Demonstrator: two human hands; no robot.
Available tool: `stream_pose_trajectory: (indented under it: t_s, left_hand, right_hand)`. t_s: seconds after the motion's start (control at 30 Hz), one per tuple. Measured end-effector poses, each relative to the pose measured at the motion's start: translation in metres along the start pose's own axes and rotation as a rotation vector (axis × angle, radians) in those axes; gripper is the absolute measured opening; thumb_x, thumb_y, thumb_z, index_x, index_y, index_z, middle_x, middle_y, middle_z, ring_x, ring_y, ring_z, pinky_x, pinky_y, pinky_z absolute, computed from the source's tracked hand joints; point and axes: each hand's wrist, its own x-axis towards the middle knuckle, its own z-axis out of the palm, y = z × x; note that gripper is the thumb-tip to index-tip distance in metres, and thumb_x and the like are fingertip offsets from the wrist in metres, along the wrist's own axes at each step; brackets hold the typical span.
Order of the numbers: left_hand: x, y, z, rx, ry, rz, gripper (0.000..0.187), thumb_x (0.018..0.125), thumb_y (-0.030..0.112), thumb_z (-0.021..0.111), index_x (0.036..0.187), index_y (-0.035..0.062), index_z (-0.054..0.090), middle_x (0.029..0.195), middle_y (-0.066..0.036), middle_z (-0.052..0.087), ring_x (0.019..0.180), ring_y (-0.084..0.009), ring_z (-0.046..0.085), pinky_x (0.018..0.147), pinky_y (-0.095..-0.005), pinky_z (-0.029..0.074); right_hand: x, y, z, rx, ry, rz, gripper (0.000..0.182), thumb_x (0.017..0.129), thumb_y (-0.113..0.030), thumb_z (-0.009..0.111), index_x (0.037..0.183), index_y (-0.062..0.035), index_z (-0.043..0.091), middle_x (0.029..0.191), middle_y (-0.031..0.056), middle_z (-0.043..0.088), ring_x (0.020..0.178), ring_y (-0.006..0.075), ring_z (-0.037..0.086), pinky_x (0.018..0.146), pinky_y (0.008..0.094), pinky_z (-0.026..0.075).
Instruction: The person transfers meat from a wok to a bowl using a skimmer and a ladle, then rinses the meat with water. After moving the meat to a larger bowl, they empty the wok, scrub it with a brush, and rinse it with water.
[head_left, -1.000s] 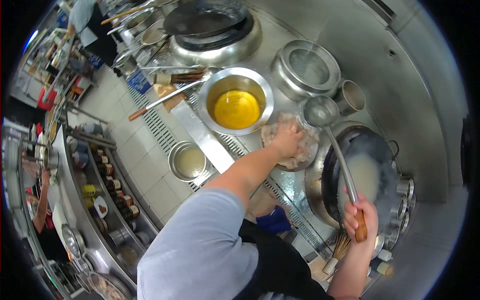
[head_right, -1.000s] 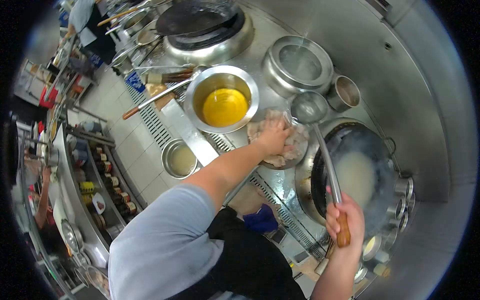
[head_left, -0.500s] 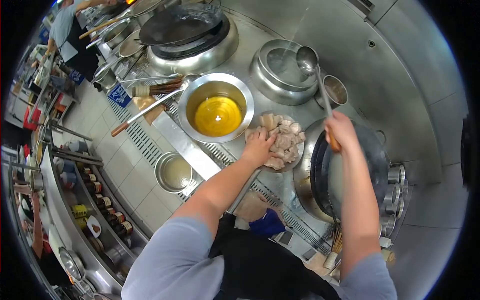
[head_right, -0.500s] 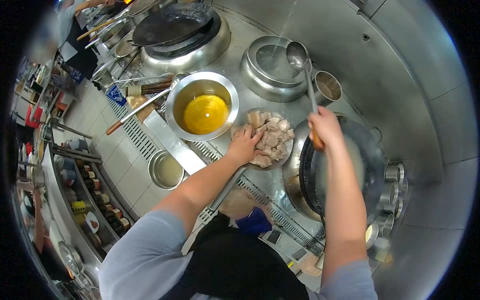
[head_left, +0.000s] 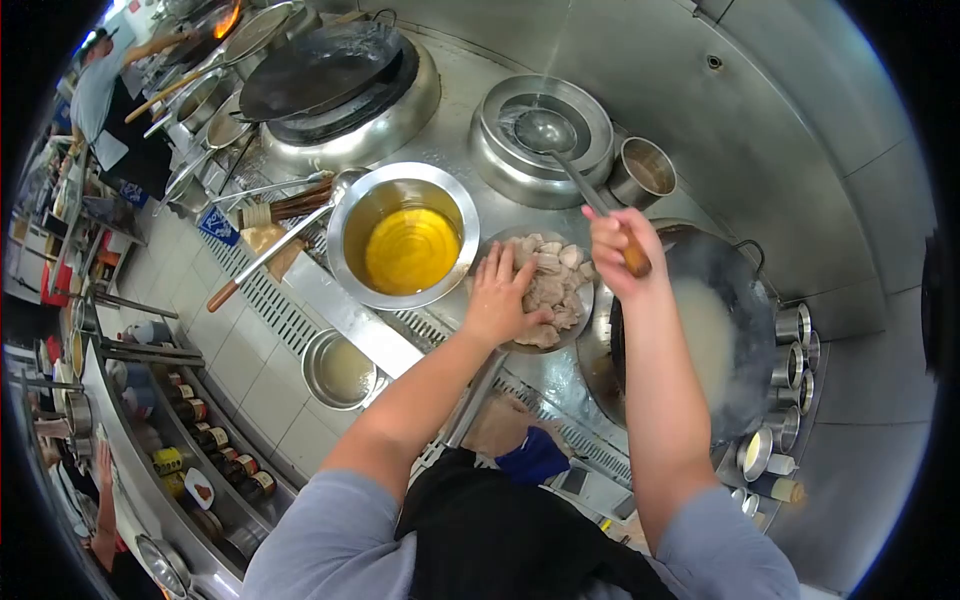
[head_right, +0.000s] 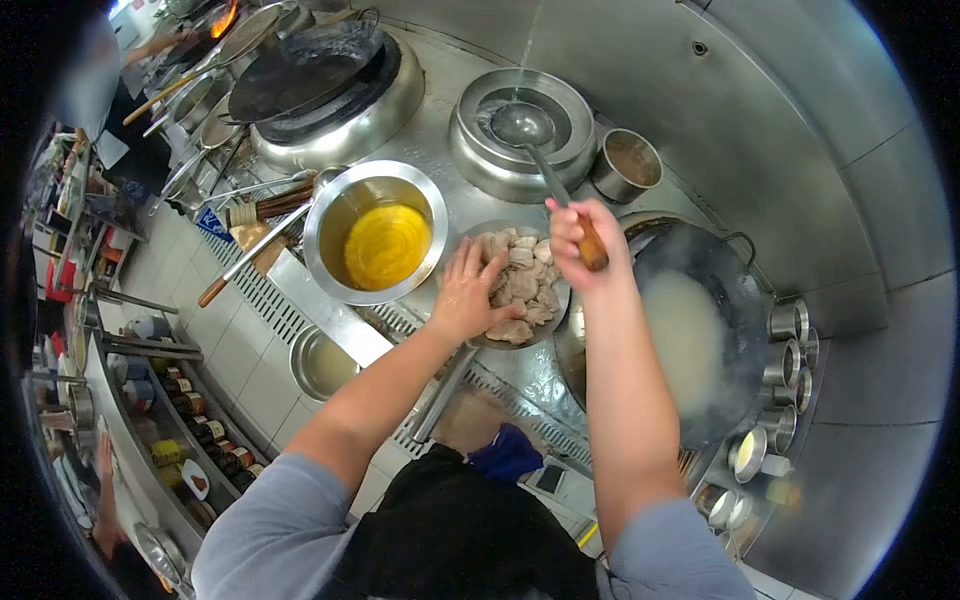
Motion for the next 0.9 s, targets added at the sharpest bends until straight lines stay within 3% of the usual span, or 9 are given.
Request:
stream_pose_trajectory:
  t_s: [0.07, 0.17, 0.3, 0.33, 0.43, 0.53, 0.6, 0.8, 0.9]
  left_hand:
    - [0.014, 0.001, 0.011, 0.137, -0.132, 0.099, 0.093, 0.069, 0.063, 0.069, 0.145, 0.0204, 0.036, 0.154, -0.02, 0.018, 0.142, -0.0407, 0.015, 0.113, -0.0529, 0.019]
    - [0.038, 0.003, 0.01, 0.257, -0.34, 0.102, 0.093, 0.069, 0.065, 0.067, 0.145, 0.022, 0.036, 0.153, -0.02, 0.02, 0.141, -0.0408, 0.018, 0.113, -0.0547, 0.019]
    - [0.074, -0.008, 0.02, 0.085, -0.325, -0.018, 0.069, 0.071, 0.054, 0.072, 0.129, 0.0189, 0.055, 0.133, -0.014, 0.044, 0.127, -0.0369, 0.037, 0.101, -0.0473, 0.04]
    - [0.075, -0.016, 0.027, 0.043, -0.19, 0.014, 0.055, 0.075, 0.045, 0.072, 0.12, 0.0159, 0.06, 0.121, -0.011, 0.051, 0.12, -0.0344, 0.042, 0.094, -0.0436, 0.045]
    - [0.097, -0.021, 0.039, -0.095, -0.251, -0.181, 0.047, 0.08, 0.041, 0.065, 0.119, 0.0153, 0.061, 0.125, -0.011, 0.052, 0.123, -0.0322, 0.04, 0.097, -0.0436, 0.044]
    - [0.065, 0.005, 0.04, 0.063, -0.137, 0.003, 0.049, 0.081, 0.037, 0.064, 0.122, 0.0097, 0.057, 0.124, -0.014, 0.053, 0.12, -0.0322, 0.045, 0.098, -0.0456, 0.04]
    - [0.058, 0.018, 0.033, 0.26, -0.148, 0.122, 0.054, 0.08, 0.037, 0.066, 0.123, 0.0074, 0.055, 0.126, -0.015, 0.052, 0.121, -0.0323, 0.045, 0.1, -0.046, 0.038]
    - [0.08, 0.021, 0.046, 0.013, 0.012, 0.137, 0.055, 0.082, 0.041, 0.064, 0.126, 0.0089, 0.053, 0.131, -0.017, 0.049, 0.127, -0.0335, 0.039, 0.102, -0.0473, 0.034]
    - [0.078, 0.034, 0.054, 0.193, -0.163, 0.361, 0.046, 0.085, 0.034, 0.06, 0.125, 0.0117, 0.054, 0.127, -0.017, 0.051, 0.125, -0.0344, 0.042, 0.1, -0.0448, 0.037]
  right_hand:
    - [-0.038, 0.008, 0.006, 0.029, -0.101, 0.017, 0.033, 0.089, -0.013, 0.045, 0.112, 0.0103, 0.05, 0.07, 0.001, 0.051, 0.049, 0.0103, 0.046, 0.043, 0.0248, 0.038]
    - [-0.099, 0.023, 0.018, 0.008, -0.094, -0.012, 0.039, 0.09, -0.012, 0.042, 0.121, 0.0097, 0.047, 0.069, 0.0021, 0.049, 0.049, 0.0111, 0.046, 0.039, 0.0257, 0.039]
    - [-0.162, 0.035, 0.017, 0.022, -0.014, -0.037, 0.04, 0.09, -0.011, 0.04, 0.126, 0.0069, 0.047, 0.069, 0.0037, 0.048, 0.047, 0.0118, 0.045, 0.036, 0.0268, 0.039]
    - [-0.175, 0.035, 0.014, -0.041, 0.068, -0.026, 0.04, 0.09, -0.011, 0.041, 0.125, 0.0055, 0.047, 0.069, 0.0043, 0.048, 0.045, 0.0121, 0.044, 0.036, 0.0271, 0.038]
    - [-0.206, 0.035, 0.013, -0.221, 0.224, -0.017, 0.038, 0.087, -0.009, 0.044, 0.123, 0.0017, 0.049, 0.067, 0.0053, 0.049, 0.04, 0.0129, 0.043, 0.035, 0.0278, 0.038]
    - [-0.233, 0.045, 0.023, -0.786, 0.542, -0.049, 0.036, 0.081, -0.002, 0.049, 0.117, 0.0014, 0.05, 0.064, 0.0057, 0.051, 0.04, 0.0127, 0.046, 0.036, 0.0262, 0.038]
    - [-0.253, 0.045, 0.019, -0.875, 0.561, -0.031, 0.041, 0.081, -0.001, 0.049, 0.122, 0.0014, 0.05, 0.064, 0.0056, 0.051, 0.038, 0.0125, 0.046, 0.035, 0.0254, 0.038]
    - [-0.278, 0.036, 0.033, -0.996, 0.596, -0.04, 0.042, 0.08, 0.002, 0.051, 0.121, 0.0022, 0.051, 0.065, 0.0035, 0.053, 0.041, 0.012, 0.047, 0.037, 0.0241, 0.04]
    - [-0.255, 0.031, 0.034, -1.175, 0.604, -0.12, 0.04, 0.08, 0.001, 0.05, 0.12, 0.0022, 0.051, 0.064, 0.003, 0.052, 0.04, 0.0123, 0.048, 0.037, 0.0246, 0.04]
